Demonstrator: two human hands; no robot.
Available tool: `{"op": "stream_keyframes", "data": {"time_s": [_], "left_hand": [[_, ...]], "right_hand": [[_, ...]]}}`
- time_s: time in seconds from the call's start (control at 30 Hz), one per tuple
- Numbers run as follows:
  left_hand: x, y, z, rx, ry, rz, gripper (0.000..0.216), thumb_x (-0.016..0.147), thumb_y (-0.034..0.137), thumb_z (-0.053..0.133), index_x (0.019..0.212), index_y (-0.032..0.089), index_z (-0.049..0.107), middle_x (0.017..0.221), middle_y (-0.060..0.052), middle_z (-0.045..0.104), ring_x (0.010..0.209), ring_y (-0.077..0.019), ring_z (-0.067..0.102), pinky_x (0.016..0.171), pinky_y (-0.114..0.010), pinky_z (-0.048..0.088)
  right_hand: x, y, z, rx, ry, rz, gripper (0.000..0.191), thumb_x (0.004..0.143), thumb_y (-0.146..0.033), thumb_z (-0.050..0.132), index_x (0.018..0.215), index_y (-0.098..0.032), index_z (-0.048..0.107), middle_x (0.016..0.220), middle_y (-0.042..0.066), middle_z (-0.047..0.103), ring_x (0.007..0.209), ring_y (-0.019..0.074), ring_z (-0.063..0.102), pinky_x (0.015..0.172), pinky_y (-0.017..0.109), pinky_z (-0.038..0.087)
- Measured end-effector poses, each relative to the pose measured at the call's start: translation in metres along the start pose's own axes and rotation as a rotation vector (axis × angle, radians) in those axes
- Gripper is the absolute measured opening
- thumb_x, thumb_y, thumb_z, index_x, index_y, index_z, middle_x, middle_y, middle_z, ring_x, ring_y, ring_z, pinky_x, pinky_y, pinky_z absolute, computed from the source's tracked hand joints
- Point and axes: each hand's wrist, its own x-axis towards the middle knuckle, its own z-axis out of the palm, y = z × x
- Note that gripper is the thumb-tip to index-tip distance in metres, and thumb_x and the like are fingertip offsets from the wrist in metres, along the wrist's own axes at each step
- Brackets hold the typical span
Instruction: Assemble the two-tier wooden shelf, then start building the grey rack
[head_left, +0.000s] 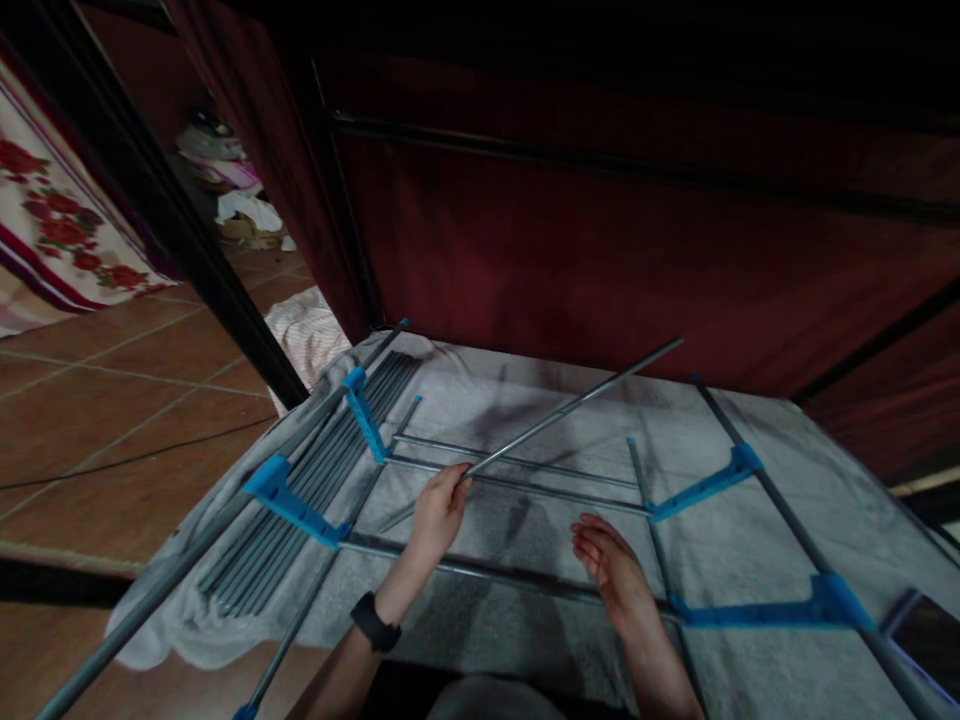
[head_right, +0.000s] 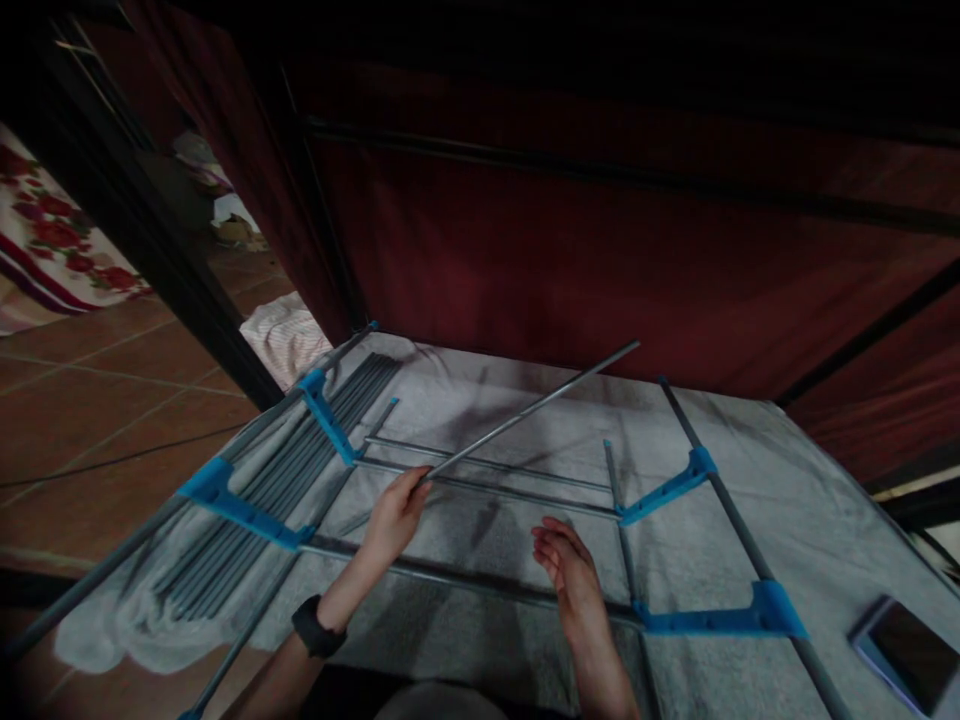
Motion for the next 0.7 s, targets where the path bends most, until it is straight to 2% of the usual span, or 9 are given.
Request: {"op": "stream_keyframes", "data": {"time_s": [0.13,0.3,0.53,0.7], "left_hand": [[-0.005,-0.01,-0.014,0.062,0.002,0.043,0.023,0.095,0.03,0.054,0.107,0.021,0.071,0.1,-0.009,0.076,0.096,-0.0261,0.071,0.088,-0.04,0.056],[-0.009,-0.013,-0.023,0.083,-0.037,0.053,0.024,0.095,0.038,0.057,0.102,0.021,0.072,0.092,-0.007,0.075,0.086,-0.0245,0.071,0.079,-0.036,0.056],[-0.017,-0.017,-0.026,0.191,-0.124,0.103,0.028,0.096,0.042,0.055,0.102,0.022,0.073,0.092,-0.007,0.075,0.087,-0.025,0.071,0.078,-0.037,0.053],[-0.02,-0.022,-0.029,0.236,-0.169,0.128,0.028,0.096,0.041,0.054,0.102,0.022,0.073,0.093,-0.007,0.076,0.09,-0.0258,0.071,0.079,-0.038,0.053]], "right_hand": [[0.002,-0.014,0.006,0.029,0.054,-0.052,0.031,0.06,-0.033,0.084,0.088,-0.023,0.075,0.09,0.005,0.078,0.077,0.0176,0.069,0.072,0.029,0.057],[0.006,-0.03,0.011,0.088,0.084,-0.135,0.03,0.063,-0.031,0.082,0.091,-0.022,0.075,0.092,0.005,0.078,0.08,0.0168,0.07,0.073,0.027,0.058],[0.018,-0.044,0.009,0.204,0.135,-0.233,0.028,0.068,-0.024,0.077,0.095,-0.022,0.071,0.093,0.003,0.078,0.082,0.0155,0.072,0.078,0.028,0.06],[0.023,-0.041,0.001,0.284,0.178,-0.224,0.023,0.074,-0.02,0.071,0.097,-0.022,0.068,0.091,0.004,0.077,0.082,0.016,0.073,0.08,0.029,0.061]]}}
